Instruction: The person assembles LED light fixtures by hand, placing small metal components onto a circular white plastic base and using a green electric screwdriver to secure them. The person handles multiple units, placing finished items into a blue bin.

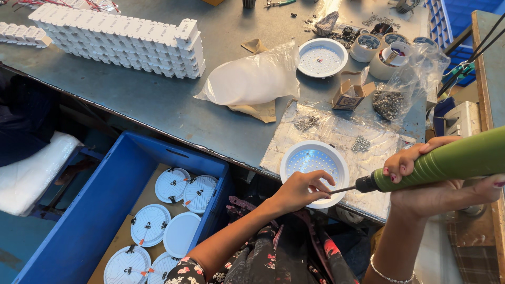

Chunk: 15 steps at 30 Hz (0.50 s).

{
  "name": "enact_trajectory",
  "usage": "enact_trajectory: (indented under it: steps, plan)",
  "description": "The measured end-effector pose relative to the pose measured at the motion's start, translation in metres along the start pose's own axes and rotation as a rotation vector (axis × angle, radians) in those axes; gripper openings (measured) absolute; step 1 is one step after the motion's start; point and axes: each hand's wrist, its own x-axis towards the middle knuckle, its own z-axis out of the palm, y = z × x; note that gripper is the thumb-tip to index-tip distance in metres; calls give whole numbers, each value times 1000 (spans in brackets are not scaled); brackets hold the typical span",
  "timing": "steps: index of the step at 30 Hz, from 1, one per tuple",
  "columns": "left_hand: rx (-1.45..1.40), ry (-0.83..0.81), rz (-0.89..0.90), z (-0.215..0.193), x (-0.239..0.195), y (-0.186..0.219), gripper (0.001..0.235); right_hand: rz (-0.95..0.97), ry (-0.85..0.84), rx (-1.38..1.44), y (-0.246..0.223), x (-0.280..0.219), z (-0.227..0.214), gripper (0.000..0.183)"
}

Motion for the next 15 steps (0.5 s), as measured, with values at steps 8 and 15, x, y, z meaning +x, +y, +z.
enact_trajectory:
  steps: [8,15]
  plan:
    - [100,-53,-7,-6,9,9,33,2,-97,-65,-3,0,13,87]
    - [168,176,210,-27,12,-3,43,-35,-68,-148,0,-8,34,93]
